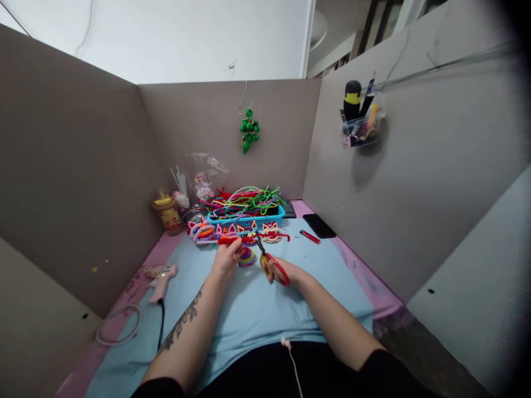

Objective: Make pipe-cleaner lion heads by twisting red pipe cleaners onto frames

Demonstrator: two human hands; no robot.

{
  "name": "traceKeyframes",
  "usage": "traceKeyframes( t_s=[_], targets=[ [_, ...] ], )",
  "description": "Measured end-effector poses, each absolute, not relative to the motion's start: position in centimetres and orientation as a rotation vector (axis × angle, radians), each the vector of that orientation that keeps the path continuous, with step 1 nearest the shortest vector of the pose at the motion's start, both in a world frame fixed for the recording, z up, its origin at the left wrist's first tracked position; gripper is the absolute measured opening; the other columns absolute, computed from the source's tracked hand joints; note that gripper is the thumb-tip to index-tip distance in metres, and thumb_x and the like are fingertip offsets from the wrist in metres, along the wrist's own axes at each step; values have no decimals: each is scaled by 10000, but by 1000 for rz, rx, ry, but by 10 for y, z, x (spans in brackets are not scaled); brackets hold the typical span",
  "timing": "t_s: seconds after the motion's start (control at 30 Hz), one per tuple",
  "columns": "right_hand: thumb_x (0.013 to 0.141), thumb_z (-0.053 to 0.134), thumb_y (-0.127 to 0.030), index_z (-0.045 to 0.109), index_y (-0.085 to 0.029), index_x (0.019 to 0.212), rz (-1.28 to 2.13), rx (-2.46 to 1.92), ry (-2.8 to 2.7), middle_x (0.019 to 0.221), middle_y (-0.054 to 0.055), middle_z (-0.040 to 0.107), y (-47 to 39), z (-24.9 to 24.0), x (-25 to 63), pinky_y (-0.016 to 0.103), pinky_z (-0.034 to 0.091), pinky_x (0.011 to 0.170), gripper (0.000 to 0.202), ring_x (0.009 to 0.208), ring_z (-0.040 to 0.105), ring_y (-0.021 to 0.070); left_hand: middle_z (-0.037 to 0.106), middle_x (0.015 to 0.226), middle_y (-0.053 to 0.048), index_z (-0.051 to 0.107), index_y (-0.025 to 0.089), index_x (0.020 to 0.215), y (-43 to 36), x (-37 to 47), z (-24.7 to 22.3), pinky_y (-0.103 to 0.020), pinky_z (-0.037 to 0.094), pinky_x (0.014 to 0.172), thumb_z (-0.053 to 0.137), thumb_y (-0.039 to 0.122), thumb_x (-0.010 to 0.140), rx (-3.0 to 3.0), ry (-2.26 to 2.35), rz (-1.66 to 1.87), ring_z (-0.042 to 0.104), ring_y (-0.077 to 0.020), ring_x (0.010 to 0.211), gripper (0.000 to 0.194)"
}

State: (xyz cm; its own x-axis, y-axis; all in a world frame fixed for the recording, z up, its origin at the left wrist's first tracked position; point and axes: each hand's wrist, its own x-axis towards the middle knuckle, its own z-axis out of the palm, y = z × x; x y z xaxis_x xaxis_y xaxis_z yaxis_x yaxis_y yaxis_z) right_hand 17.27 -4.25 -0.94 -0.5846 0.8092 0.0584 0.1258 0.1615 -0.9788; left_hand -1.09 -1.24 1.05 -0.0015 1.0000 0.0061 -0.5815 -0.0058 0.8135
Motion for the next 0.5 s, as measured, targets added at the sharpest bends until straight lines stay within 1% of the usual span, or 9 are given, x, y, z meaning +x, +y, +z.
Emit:
traceKeyframes(
  t_s=[0.1, 0.17, 0.23, 0.37, 0.5],
  targets=[
    [642, 261, -864, 418, -184, 764, 1435, -859, -1874, 522, -46, 444, -42, -10, 174, 202, 231, 392, 709, 397, 324, 56, 559, 559, 34, 611, 123, 743, -12, -13, 11, -179, 440, 509, 791, 213, 552, 751, 728, 1391, 516, -61, 502, 278],
    [617, 248, -880, 423, -181, 792, 1516, -827, -1864, 533, -45, 466, -39, -15, 175, 195, 195, 362, 741, 370, 284, 46, 550, 543, 33, 611, 121, 746, -11, -15, 10, -179, 442, 499, 786, 213, 558, 722, 715, 1359, 508, -61, 487, 273],
    [586, 255, -894, 433, -178, 830, 1605, -779, -1845, 556, -38, 490, -36, -22, 177, 189, 197, 353, 777, 368, 299, 46, 539, 529, 34, 610, 120, 741, -10, -16, 9, -179, 440, 488, 774, 204, 570, 706, 705, 1336, 500, -61, 473, 252],
    [562, 295, -897, 449, -173, 860, 1702, -712, -1813, 588, -27, 505, -31, -32, 180, 177, 230, 361, 799, 411, 383, 60, 522, 516, 40, 601, 122, 705, -10, -17, 11, -173, 429, 476, 759, 180, 581, 723, 697, 1354, 481, -53, 462, 209],
    [569, 302, -892, 456, -174, 873, 1721, -734, -1766, 603, -27, 504, -30, -34, 182, 165, 231, 356, 795, 423, 390, 58, 522, 526, 35, 598, 115, 686, -11, -19, 15, -185, 439, 490, 750, 183, 584, 724, 709, 1393, 480, -59, 475, 196]
  ],
)
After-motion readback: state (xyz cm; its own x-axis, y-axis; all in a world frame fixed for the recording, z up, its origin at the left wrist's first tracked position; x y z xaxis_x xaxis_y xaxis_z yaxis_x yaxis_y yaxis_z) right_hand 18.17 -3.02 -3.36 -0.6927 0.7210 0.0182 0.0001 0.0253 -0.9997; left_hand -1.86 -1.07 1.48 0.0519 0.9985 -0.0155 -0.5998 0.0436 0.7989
